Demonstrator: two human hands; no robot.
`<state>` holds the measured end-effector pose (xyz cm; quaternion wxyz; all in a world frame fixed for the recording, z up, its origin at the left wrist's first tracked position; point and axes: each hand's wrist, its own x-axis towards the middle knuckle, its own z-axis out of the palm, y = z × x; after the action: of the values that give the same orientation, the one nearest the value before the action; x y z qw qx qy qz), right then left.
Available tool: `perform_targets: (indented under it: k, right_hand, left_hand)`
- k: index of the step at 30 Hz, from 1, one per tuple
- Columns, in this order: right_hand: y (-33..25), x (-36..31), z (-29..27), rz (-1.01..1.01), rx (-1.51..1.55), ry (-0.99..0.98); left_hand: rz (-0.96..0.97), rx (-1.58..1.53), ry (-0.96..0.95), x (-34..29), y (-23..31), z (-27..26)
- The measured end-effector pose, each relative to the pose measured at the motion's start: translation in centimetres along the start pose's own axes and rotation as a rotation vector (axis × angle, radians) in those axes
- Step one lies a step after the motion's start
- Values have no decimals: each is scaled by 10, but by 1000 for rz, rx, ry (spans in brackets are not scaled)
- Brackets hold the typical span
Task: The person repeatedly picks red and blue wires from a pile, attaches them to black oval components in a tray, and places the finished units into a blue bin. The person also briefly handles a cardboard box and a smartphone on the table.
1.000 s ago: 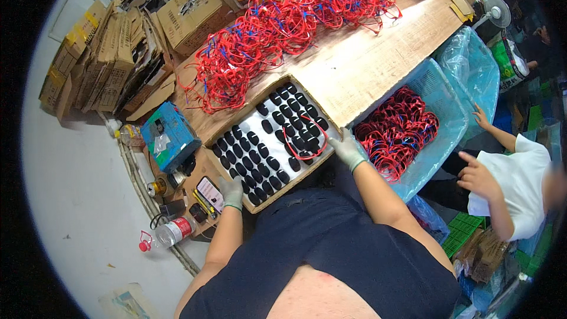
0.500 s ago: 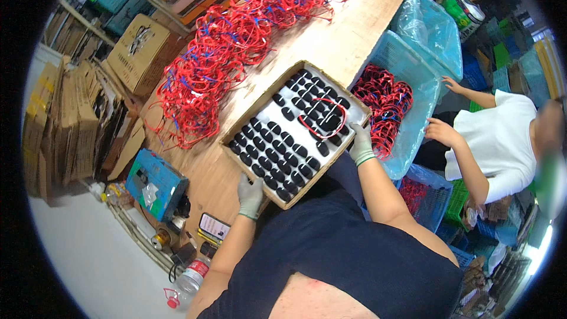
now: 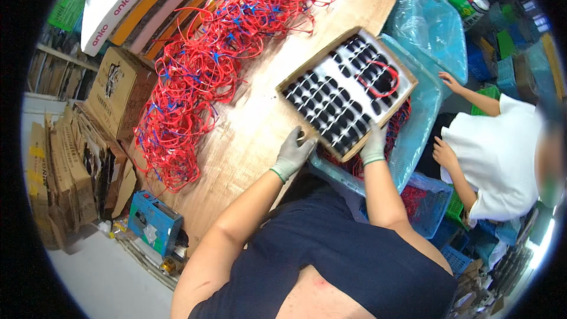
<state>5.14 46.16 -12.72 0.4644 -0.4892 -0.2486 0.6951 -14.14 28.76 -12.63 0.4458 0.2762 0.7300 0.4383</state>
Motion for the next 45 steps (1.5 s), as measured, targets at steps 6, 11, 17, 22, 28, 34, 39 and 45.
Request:
perform_targets:
  k: [6,11,17,22,28,34,39,45]
  right_hand:
    - [-47,179,7,77,-186,-31]
    - [-62,276,36,201,-254,-153]
    - [-26,141,163,-873,-1303,136]
    - [81,-9,259,-1182,-966,-938]
    - [106,-99,354,-1118,-1137,-1276]
    - [108,-111,375,-1240,-1202,-1338]
    - [107,-143,415,-1257,-1476,-1460]
    - [137,-79,466,-1452,-2077,-1131]
  left_hand:
    - [-148,-98,-25,-14,7,-47]
    - [-428,-132,351,-74,-24,-114]
    - [-444,4,1669,-147,-129,-263]
    - [-288,-613,1365,-100,-163,-351]
    - [-239,-286,798,-36,-171,-383]
    - [-86,-191,553,44,-109,-309]
    - [108,43,241,113,-31,-249]
    - [84,181,-43,161,19,-237]
